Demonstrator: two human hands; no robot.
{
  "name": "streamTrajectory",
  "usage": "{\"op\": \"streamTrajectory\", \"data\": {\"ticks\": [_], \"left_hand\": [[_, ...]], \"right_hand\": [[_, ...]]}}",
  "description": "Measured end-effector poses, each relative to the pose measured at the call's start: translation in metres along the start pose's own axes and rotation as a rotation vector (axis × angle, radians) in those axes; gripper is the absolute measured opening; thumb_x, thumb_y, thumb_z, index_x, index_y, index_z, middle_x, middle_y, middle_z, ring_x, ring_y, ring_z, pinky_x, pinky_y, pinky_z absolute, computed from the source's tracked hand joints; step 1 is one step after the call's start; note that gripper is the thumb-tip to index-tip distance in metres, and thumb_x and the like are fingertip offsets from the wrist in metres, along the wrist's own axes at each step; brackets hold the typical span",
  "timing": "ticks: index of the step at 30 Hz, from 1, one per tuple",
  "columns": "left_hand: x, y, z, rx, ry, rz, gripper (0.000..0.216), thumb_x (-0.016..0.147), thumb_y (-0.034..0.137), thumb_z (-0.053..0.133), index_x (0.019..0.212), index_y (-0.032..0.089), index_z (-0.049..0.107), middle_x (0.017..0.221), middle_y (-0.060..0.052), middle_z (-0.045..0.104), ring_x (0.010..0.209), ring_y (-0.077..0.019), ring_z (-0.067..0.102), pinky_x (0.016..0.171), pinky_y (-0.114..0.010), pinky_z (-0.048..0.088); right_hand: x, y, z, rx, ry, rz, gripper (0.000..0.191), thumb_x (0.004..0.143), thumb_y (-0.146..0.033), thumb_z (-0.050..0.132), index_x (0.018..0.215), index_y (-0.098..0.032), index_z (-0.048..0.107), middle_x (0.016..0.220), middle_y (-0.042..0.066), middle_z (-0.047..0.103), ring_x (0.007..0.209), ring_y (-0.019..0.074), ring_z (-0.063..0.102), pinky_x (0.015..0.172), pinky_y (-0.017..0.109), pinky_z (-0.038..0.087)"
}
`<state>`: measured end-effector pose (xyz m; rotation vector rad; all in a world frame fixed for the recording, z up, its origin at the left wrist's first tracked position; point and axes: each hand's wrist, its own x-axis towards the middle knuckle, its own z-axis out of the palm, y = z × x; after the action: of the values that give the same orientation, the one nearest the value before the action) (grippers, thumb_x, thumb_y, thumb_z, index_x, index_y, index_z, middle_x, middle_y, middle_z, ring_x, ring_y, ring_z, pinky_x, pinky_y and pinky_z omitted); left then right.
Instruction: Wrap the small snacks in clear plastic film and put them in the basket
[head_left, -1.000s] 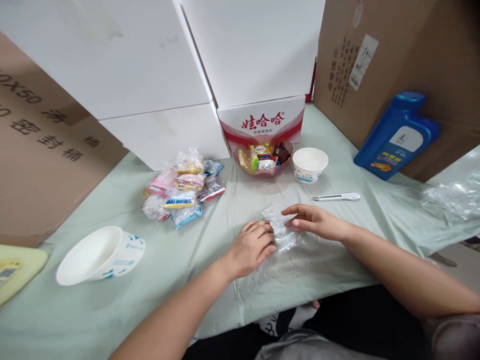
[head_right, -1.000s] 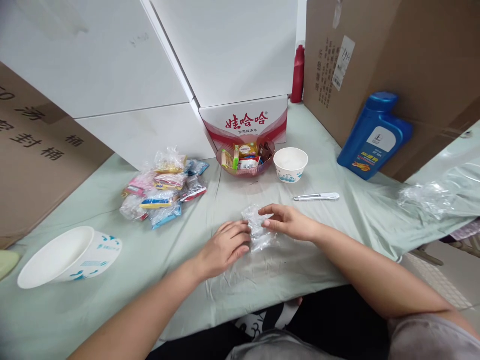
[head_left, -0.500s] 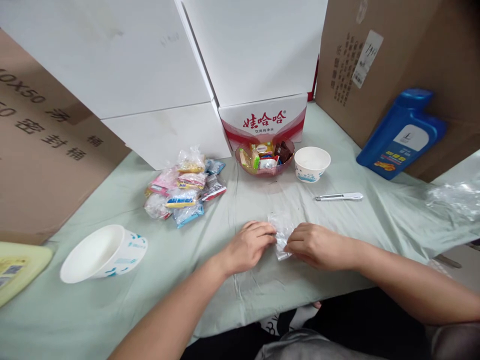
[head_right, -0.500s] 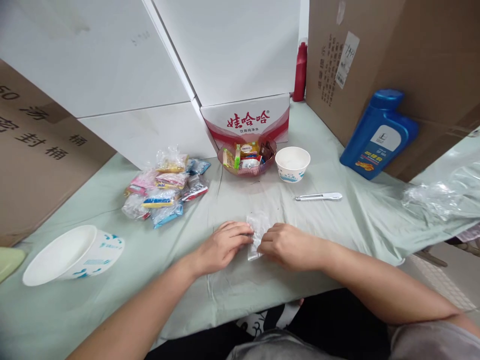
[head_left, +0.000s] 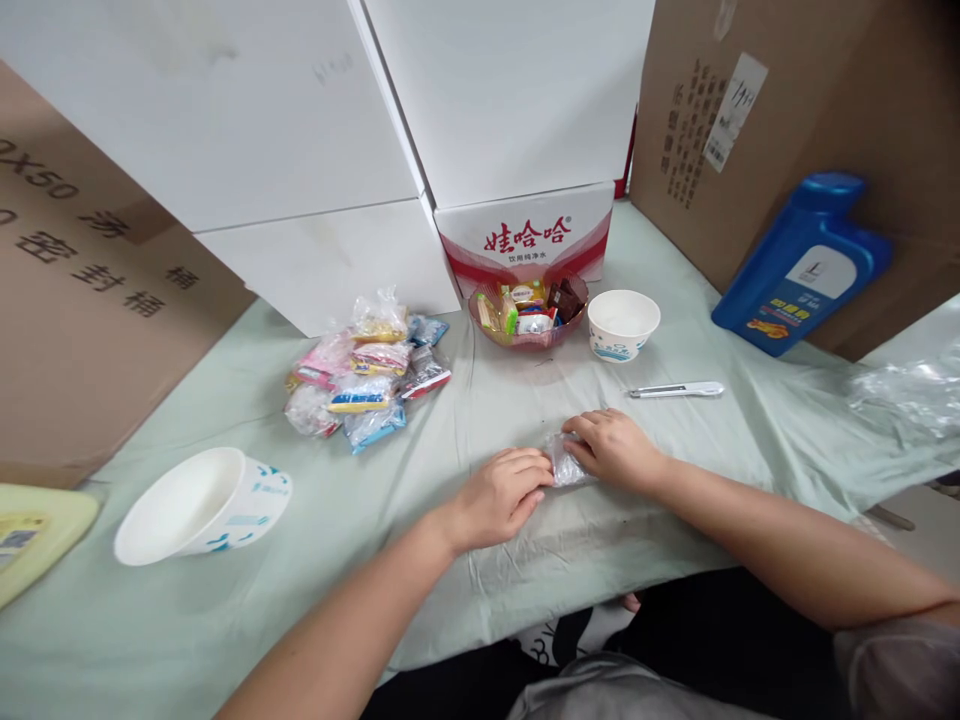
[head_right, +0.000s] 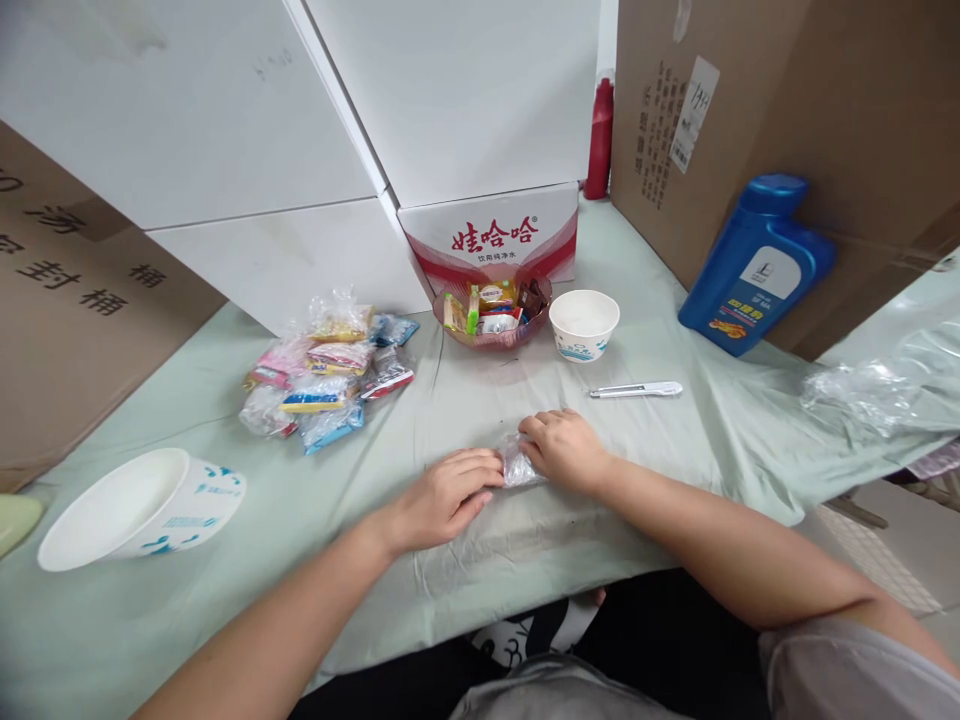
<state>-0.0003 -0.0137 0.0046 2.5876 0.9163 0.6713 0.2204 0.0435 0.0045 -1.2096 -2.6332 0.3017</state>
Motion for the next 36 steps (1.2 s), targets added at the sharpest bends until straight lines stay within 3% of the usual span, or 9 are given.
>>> {"op": "streamTrajectory", "data": {"ticks": [4, 9, 15, 19, 24, 27, 31, 34, 36], "left_hand": [[0.0, 0.005, 0.006, 0.15, 0.16, 0.024, 0.022, 0.09, 0.011, 0.045, 0.104, 0.016, 0.061, 0.109, -0.011, 0.064, 0.107, -0.0216, 0.06, 0.091, -0.038, 0.052], [0.001, 0.001, 0.012, 0.245, -0.015, 0.017, 0.022, 0.09, 0.019, 0.053, 0.11, 0.019, 0.061, 0.123, -0.01, 0.062, 0.123, -0.0264, 0.053, 0.103, -0.046, 0.043], [0.003, -0.002, 0.011, 0.184, -0.077, -0.023, 0.026, 0.088, 0.019, 0.057, 0.113, 0.021, 0.061, 0.126, -0.009, 0.061, 0.127, -0.0249, 0.051, 0.105, -0.045, 0.042], [0.002, -0.005, 0.009, 0.154, -0.024, 0.002, 0.024, 0.087, 0.016, 0.056, 0.11, 0.021, 0.063, 0.123, -0.009, 0.064, 0.124, -0.0237, 0.055, 0.104, -0.043, 0.045], [-0.002, -0.017, 0.002, 0.192, 0.191, -0.092, 0.018, 0.09, 0.014, 0.049, 0.092, 0.018, 0.066, 0.098, -0.007, 0.072, 0.092, -0.0185, 0.068, 0.083, -0.033, 0.056], [-0.002, -0.02, 0.0, 0.216, 0.186, -0.12, 0.017, 0.089, 0.014, 0.048, 0.089, 0.017, 0.066, 0.097, -0.007, 0.07, 0.087, -0.0184, 0.067, 0.08, -0.034, 0.056], [-0.001, -0.02, 0.003, 0.238, 0.136, -0.104, 0.015, 0.087, 0.013, 0.05, 0.085, 0.018, 0.064, 0.094, -0.007, 0.068, 0.088, -0.0202, 0.063, 0.081, -0.036, 0.054], [-0.001, -0.021, 0.005, 0.211, 0.147, -0.103, 0.014, 0.087, 0.013, 0.05, 0.086, 0.018, 0.063, 0.093, -0.006, 0.067, 0.089, -0.0199, 0.061, 0.082, -0.036, 0.053], [-0.001, -0.023, 0.005, 0.198, 0.158, -0.103, 0.013, 0.085, 0.012, 0.051, 0.085, 0.017, 0.063, 0.093, -0.006, 0.067, 0.088, -0.0198, 0.061, 0.082, -0.036, 0.052]], "right_hand": [[-0.002, -0.006, -0.002, -0.046, -0.017, 0.011, 0.02, 0.093, -0.027, 0.054, 0.105, -0.014, 0.064, 0.096, 0.01, 0.071, 0.09, 0.0234, 0.065, 0.08, 0.034, 0.042], [-0.001, 0.0, -0.002, -0.071, 0.0, 0.013, 0.02, 0.093, -0.026, 0.054, 0.106, -0.015, 0.064, 0.094, 0.01, 0.069, 0.089, 0.0246, 0.063, 0.08, 0.036, 0.044], [-0.006, 0.015, -0.009, -0.038, 0.283, -0.065, 0.021, 0.09, -0.014, 0.051, 0.106, -0.015, 0.065, 0.11, 0.015, 0.064, 0.105, 0.0277, 0.057, 0.091, 0.043, 0.047], [-0.013, 0.005, -0.007, 0.173, 0.131, -0.37, 0.029, 0.088, -0.021, 0.059, 0.118, -0.019, 0.061, 0.119, 0.011, 0.065, 0.113, 0.0228, 0.059, 0.096, 0.039, 0.049], [-0.015, -0.003, 0.004, 0.184, 0.044, -0.371, 0.021, 0.09, -0.015, 0.056, 0.106, -0.019, 0.069, 0.114, 0.009, 0.07, 0.111, 0.021, 0.063, 0.096, 0.036, 0.05], [-0.013, 0.001, 0.002, 0.174, 0.005, -0.359, 0.022, 0.093, -0.014, 0.05, 0.097, -0.019, 0.071, 0.104, 0.009, 0.073, 0.1, 0.0195, 0.066, 0.085, 0.032, 0.053], [0.009, 0.026, -0.031, 0.105, 0.155, -0.227, 0.025, 0.093, -0.017, 0.047, 0.094, -0.02, 0.072, 0.094, 0.009, 0.073, 0.09, 0.0208, 0.065, 0.08, 0.034, 0.052], [0.043, 0.058, -0.073, -0.064, 0.406, 0.087, 0.029, 0.093, -0.02, 0.045, 0.102, -0.02, 0.072, 0.108, 0.011, 0.069, 0.107, 0.0261, 0.059, 0.093, 0.04, 0.046], [0.07, 0.077, -0.095, -0.204, 0.283, 0.321, 0.031, 0.091, -0.019, 0.046, 0.111, -0.017, 0.071, 0.113, 0.015, 0.066, 0.111, 0.0288, 0.057, 0.093, 0.04, 0.043]]}}
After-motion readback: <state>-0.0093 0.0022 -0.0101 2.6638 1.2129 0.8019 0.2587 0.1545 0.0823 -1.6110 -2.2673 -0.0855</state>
